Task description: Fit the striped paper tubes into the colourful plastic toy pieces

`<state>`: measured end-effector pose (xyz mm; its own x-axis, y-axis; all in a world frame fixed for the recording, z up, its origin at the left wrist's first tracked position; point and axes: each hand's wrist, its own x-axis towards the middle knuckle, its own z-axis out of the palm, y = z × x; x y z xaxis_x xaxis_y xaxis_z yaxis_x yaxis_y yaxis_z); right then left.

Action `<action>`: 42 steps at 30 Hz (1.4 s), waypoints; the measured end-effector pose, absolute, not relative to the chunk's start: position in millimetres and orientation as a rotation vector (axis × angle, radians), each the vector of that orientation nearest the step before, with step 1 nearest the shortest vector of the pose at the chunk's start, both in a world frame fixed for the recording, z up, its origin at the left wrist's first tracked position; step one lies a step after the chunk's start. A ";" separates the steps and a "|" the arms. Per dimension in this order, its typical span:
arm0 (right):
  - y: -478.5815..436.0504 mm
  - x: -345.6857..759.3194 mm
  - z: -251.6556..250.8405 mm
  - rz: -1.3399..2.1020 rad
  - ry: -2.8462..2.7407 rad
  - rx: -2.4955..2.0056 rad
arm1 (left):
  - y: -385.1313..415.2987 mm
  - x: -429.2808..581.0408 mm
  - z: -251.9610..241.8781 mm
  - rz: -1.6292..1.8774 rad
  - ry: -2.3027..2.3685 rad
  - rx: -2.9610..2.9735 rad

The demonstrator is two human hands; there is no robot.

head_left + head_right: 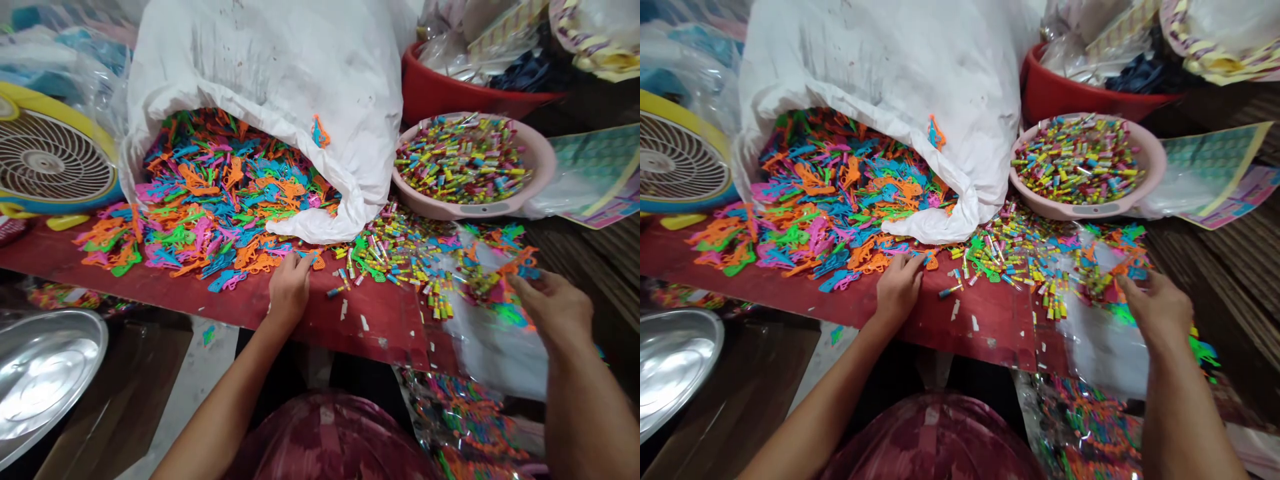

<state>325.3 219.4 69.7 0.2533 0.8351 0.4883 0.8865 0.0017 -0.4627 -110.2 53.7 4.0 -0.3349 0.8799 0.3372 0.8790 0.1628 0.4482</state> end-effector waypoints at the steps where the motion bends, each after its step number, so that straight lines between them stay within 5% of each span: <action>1: 220.6 331.2 70.1 -0.247 -1.577 -1.906 | 59.8 -110.9 3.4 0.833 2.429 1.855; 4: 202.2 304.6 65.4 -0.360 -1.698 -1.778 | 71.9 -116.3 0.6 0.689 2.477 1.919; 10: 137.6 142.3 56.4 0.391 -2.299 -0.911 | 51.6 -115.0 10.7 0.740 2.472 2.005; 14: 117.8 62.3 59.7 0.445 -2.571 -0.608 | 36.0 -102.6 29.3 0.589 2.384 2.141; 19: 115.0 44.7 54.2 0.433 -2.548 -0.699 | 29.2 -99.8 35.3 0.787 2.332 2.114; 24: 126.1 80.5 41.6 1.081 -1.839 -1.054 | 26.5 -91.7 19.7 1.377 2.224 1.777; 28: 125.5 104.1 37.8 1.504 -1.211 -1.134 | 34.0 -69.8 6.8 0.976 2.009 1.914; 34: 118.4 115.9 40.1 1.646 -1.064 -1.024 | 49.2 -58.8 5.9 0.633 2.172 1.906; 42: 103.0 102.9 42.1 1.561 -1.183 -1.017 | 43.4 -57.9 3.1 1.457 1.524 1.273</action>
